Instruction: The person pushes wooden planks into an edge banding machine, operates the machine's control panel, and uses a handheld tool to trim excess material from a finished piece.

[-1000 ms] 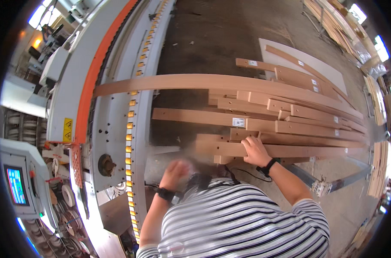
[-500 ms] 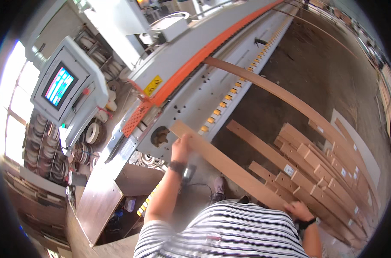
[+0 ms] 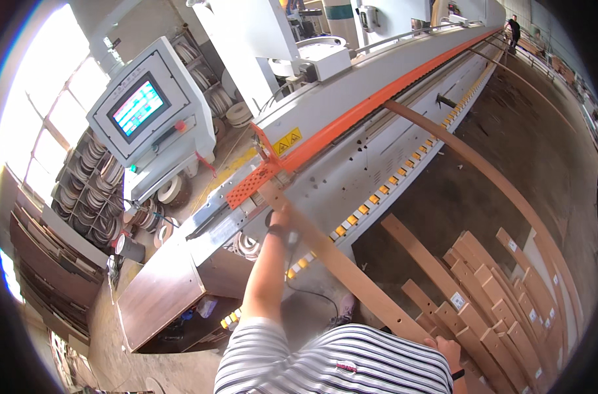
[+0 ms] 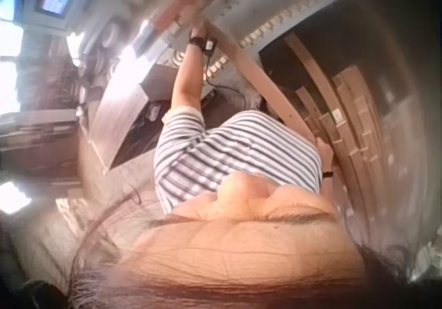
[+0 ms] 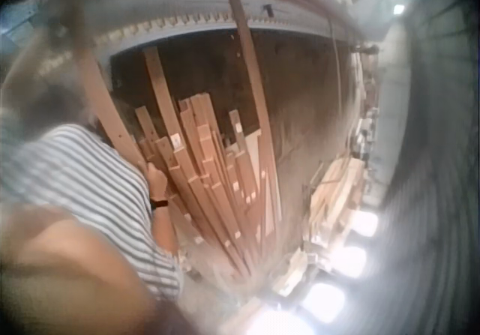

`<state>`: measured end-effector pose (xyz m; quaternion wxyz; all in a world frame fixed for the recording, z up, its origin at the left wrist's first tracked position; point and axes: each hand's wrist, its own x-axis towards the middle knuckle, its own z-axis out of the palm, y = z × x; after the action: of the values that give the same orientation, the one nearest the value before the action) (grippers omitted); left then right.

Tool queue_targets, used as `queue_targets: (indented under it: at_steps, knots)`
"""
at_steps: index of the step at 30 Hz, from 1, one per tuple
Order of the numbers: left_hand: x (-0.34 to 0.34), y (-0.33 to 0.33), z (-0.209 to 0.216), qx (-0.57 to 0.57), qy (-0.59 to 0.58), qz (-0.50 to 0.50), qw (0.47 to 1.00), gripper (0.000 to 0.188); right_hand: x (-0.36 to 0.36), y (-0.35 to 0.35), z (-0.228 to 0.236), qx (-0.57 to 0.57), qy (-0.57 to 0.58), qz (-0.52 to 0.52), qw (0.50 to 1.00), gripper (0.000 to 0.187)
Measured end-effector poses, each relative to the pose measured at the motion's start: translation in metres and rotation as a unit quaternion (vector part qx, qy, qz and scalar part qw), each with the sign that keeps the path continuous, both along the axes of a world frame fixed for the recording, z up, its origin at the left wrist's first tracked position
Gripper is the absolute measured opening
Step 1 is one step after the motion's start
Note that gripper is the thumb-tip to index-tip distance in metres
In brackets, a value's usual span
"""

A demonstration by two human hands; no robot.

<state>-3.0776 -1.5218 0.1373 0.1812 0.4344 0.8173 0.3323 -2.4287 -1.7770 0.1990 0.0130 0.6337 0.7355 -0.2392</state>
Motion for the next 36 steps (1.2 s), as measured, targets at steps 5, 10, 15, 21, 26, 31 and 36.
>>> queue_targets:
  at_steps: [5,10,15,21,26,31,36]
  knots:
    - [0.021,0.016,-0.018,0.084,-0.092,0.060,0.990,0.071,-0.033,0.019,0.022,-0.011,0.035,0.001,0.999,0.063]
    - [0.016,0.020,0.010,-0.005,-0.175,0.126,0.977,0.081,-0.052,0.029,0.035,-0.048,0.032,0.013,0.998,0.071]
    - [0.019,0.018,0.022,-0.035,0.007,0.022,0.999,0.086,-0.055,0.032,0.033,-0.083,0.006,-0.002,0.996,0.068]
    - [0.023,0.019,0.022,-0.013,-0.152,0.130,0.980,0.085,-0.052,0.026,0.020,-0.078,0.020,-0.010,0.997,0.065]
    - [0.024,0.020,0.020,-0.012,-0.122,0.141,0.982,0.081,-0.049,0.030,0.013,-0.107,-0.016,-0.020,0.994,0.068]
    - [0.031,0.022,0.031,-0.049,-0.026,0.062,0.997,0.084,-0.046,0.034,0.014,-0.107,0.000,-0.034,0.994,0.071]
    - [0.034,0.029,0.034,0.014,-0.001,0.053,0.998,0.084,-0.043,0.048,0.013,-0.094,-0.012,-0.034,0.995,0.069]
